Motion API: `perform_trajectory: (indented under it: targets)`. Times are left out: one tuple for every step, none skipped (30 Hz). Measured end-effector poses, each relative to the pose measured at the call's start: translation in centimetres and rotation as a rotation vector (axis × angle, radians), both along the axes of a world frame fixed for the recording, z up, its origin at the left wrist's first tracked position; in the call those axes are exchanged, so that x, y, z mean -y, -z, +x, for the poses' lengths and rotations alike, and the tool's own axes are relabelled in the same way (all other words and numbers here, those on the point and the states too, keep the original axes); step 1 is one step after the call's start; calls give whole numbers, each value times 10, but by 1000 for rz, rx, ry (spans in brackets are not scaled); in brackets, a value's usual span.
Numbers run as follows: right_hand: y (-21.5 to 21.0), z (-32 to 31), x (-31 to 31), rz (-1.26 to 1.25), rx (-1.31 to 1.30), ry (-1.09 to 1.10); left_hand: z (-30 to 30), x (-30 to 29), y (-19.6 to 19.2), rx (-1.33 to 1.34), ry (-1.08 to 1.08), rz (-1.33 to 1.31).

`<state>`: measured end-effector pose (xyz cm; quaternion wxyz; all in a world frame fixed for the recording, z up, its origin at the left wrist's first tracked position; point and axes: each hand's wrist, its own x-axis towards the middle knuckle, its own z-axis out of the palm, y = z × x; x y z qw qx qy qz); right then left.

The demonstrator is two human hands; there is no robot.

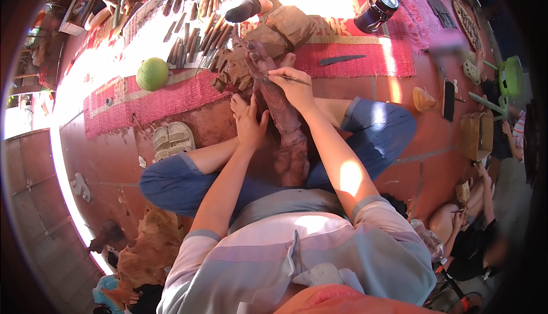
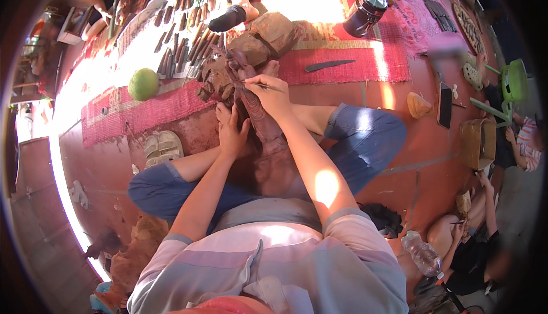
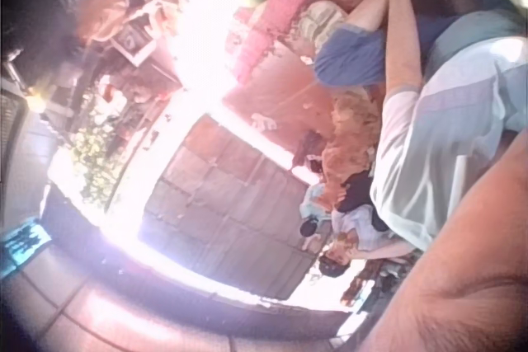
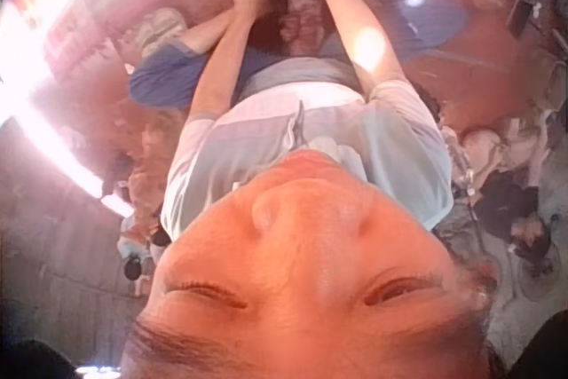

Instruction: The person sits on the floor and carves a piece of wood using a knife. They hold the wood in their left hand and use the knife in their right hand to shape the object, occasionally rotating it to access different sides.

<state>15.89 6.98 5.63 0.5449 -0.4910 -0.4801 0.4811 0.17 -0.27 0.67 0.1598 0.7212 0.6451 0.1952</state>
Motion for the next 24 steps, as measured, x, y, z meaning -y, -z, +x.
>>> perform_trajectory:
  targets:
    - [-1,2,-5,36,36,17,1,1,1,13,-3,18]
    - [-2,3,-12,72,73,35,0,-1,2,34,-1,46]
    - [-6,1,-17,110,102,59,-2,-3,2,48,6,75]
    - [-11,-2,-18,120,199,101,-2,-4,-3,72,11,24]
    - [-10,-3,-13,112,177,85,-3,-2,3,27,22,64]
    - [-7,-4,-7,111,151,83,-7,-3,11,-21,45,114]
    - [-4,0,-2,118,140,95,-7,-8,18,-54,80,172]
    - [-1,3,3,87,154,108,-11,-11,22,-109,99,193]
    - [-30,6,10,-59,292,58,-12,-11,31,-110,106,199]
    - [-20,3,6,-38,308,59,-17,-6,35,-92,104,163]
    - [-12,-2,-1,12,310,56,-20,-7,40,-81,96,124]
    - [-4,-7,-7,48,299,43,-26,-9,44,-81,91,81]
    - [-2,-13,-11,71,279,38,-32,-12,50,-78,96,83]
    - [-5,-10,-8,75,262,40,-30,-9,57,-45,86,95]
    - [-8,-7,-6,91,238,23,-35,-15,66,-34,62,115]
    - [-5,0,-2,155,294,95,-36,-25,65,216,77,7]
    - [-23,11,6,116,91,49,-39,-35,62,455,75,-123]
    - [-40,18,16,127,69,105,-54,-47,68,787,-50,-323]
    - [-50,25,28,142,43,152,-63,-58,69,1101,-192,-535]
    - [-52,36,39,149,40,194,-43,-56,40,1216,-356,-545]
    - [-56,45,51,157,37,229,-36,-58,25,1260,-282,-620]
    - [-59,56,65,197,89,244,-30,-59,14,1302,-211,-693]
    - [-62,64,78,159,110,260,-23,-63,7,1339,-133,-757]
    - [-64,70,90,120,128,271,-19,-73,14,1326,-138,-831]
